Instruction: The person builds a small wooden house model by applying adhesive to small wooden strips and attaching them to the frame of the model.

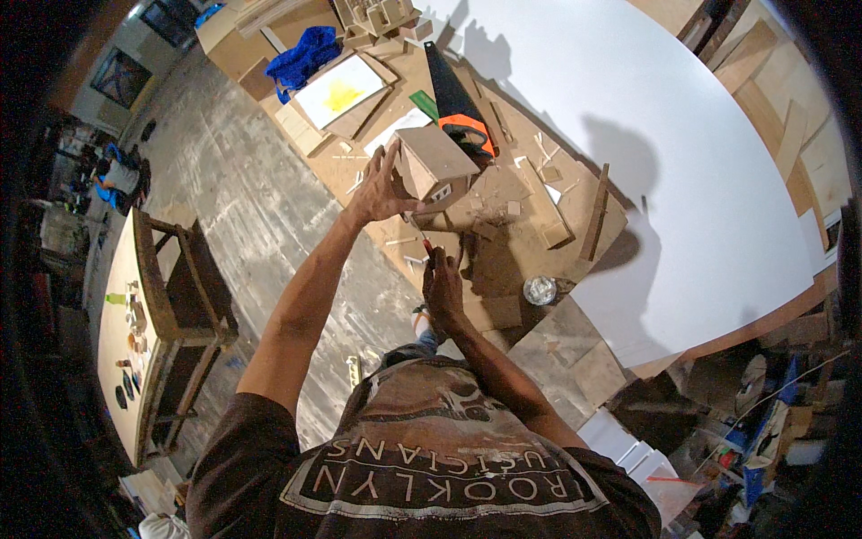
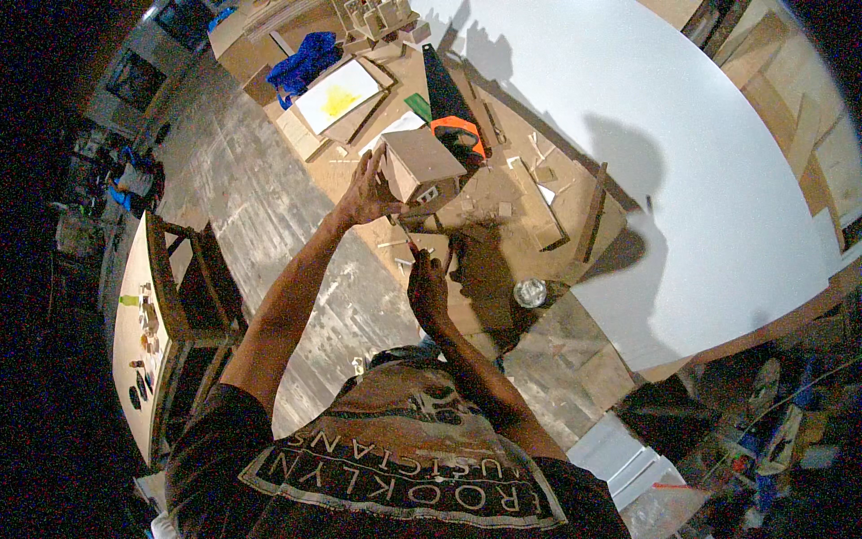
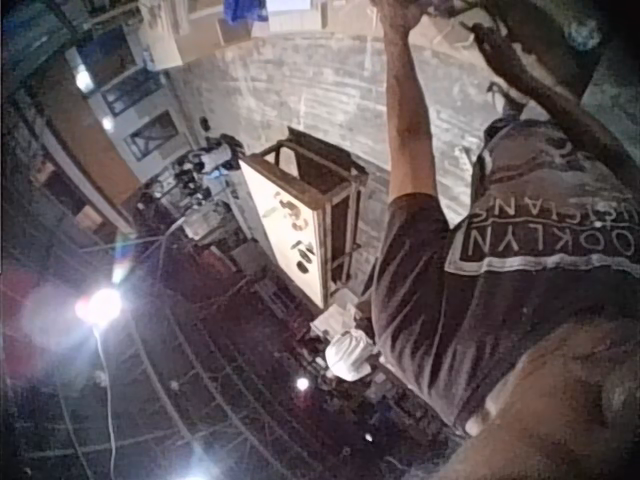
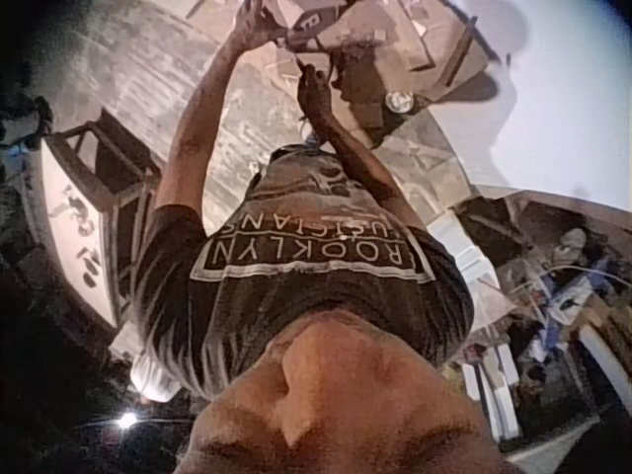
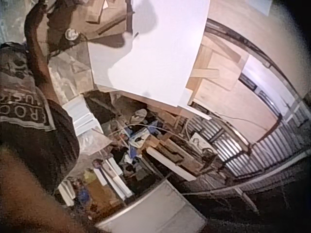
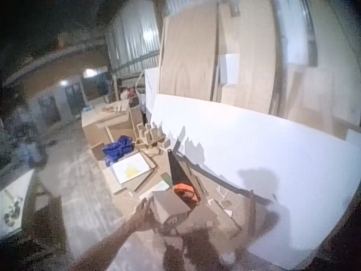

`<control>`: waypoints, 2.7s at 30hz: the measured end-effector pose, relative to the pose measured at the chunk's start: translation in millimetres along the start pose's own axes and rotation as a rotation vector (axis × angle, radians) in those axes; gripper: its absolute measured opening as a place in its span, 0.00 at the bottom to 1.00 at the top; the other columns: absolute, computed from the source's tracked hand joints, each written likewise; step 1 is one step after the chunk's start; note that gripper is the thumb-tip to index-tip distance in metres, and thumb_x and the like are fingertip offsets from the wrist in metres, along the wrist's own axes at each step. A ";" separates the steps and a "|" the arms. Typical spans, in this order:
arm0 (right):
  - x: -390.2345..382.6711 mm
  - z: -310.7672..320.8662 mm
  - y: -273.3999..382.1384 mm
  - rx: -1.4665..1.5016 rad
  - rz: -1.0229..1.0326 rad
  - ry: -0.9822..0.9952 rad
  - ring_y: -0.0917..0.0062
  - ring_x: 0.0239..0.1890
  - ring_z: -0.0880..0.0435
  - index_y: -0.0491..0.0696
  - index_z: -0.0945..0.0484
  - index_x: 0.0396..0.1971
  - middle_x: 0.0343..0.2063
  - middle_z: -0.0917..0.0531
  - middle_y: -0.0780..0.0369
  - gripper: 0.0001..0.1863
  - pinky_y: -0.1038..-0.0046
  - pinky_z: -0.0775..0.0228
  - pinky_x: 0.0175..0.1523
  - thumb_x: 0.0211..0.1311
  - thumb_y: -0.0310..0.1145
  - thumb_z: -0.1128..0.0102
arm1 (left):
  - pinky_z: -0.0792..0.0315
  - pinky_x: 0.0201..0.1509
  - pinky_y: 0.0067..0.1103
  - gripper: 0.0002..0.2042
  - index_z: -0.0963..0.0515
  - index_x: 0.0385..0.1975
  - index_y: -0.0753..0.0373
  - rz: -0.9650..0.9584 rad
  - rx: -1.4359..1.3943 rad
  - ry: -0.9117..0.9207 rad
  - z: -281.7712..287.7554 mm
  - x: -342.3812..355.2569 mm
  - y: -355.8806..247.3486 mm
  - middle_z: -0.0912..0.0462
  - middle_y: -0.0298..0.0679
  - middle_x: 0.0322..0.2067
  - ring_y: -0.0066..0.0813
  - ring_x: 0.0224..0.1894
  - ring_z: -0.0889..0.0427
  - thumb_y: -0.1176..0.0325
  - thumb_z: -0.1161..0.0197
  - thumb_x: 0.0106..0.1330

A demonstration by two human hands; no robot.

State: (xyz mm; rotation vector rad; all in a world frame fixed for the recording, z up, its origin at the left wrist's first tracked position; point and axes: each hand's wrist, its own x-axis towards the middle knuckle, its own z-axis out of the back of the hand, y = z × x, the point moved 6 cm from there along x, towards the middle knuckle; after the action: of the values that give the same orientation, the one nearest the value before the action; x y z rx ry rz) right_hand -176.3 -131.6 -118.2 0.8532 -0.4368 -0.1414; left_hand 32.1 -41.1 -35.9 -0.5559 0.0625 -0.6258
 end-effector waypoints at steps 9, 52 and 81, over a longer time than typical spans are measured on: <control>3.2 11.4 6.0 0.088 -0.061 0.110 0.53 0.36 0.25 0.48 0.32 0.61 0.36 0.25 0.47 0.23 0.55 0.30 0.40 0.66 0.24 0.49 | 0.52 0.73 0.51 0.70 0.58 0.74 0.57 0.061 -0.016 0.038 3.0 -2.3 -2.3 0.56 0.65 0.71 0.62 0.74 0.59 0.38 0.19 0.30; 155.3 -13.1 -152.5 1.145 -0.755 0.227 0.75 0.26 0.18 0.50 0.26 0.33 0.28 0.18 0.59 0.08 0.74 0.25 0.29 0.54 0.24 0.39 | 0.26 0.35 0.29 0.10 0.22 0.31 0.70 0.640 -0.433 -0.707 -120.3 -107.8 -3.5 0.19 0.50 0.25 0.34 0.29 0.18 0.69 0.32 0.60; 93.4 54.9 -18.0 0.341 -0.245 0.438 0.66 0.19 0.20 0.43 0.31 0.44 0.28 0.22 0.54 0.12 0.66 0.28 0.24 0.72 0.38 0.51 | 0.25 0.34 0.25 0.08 0.21 0.31 0.68 0.603 -0.452 -0.647 -127.2 -111.6 16.2 0.16 0.42 0.24 0.24 0.27 0.22 0.70 0.32 0.61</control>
State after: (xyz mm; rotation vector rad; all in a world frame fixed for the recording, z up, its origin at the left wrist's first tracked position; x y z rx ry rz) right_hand -114.6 -209.0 -70.7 1.2382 0.0607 -0.1024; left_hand -77.9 -26.8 -164.7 -1.1000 -0.2388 0.1845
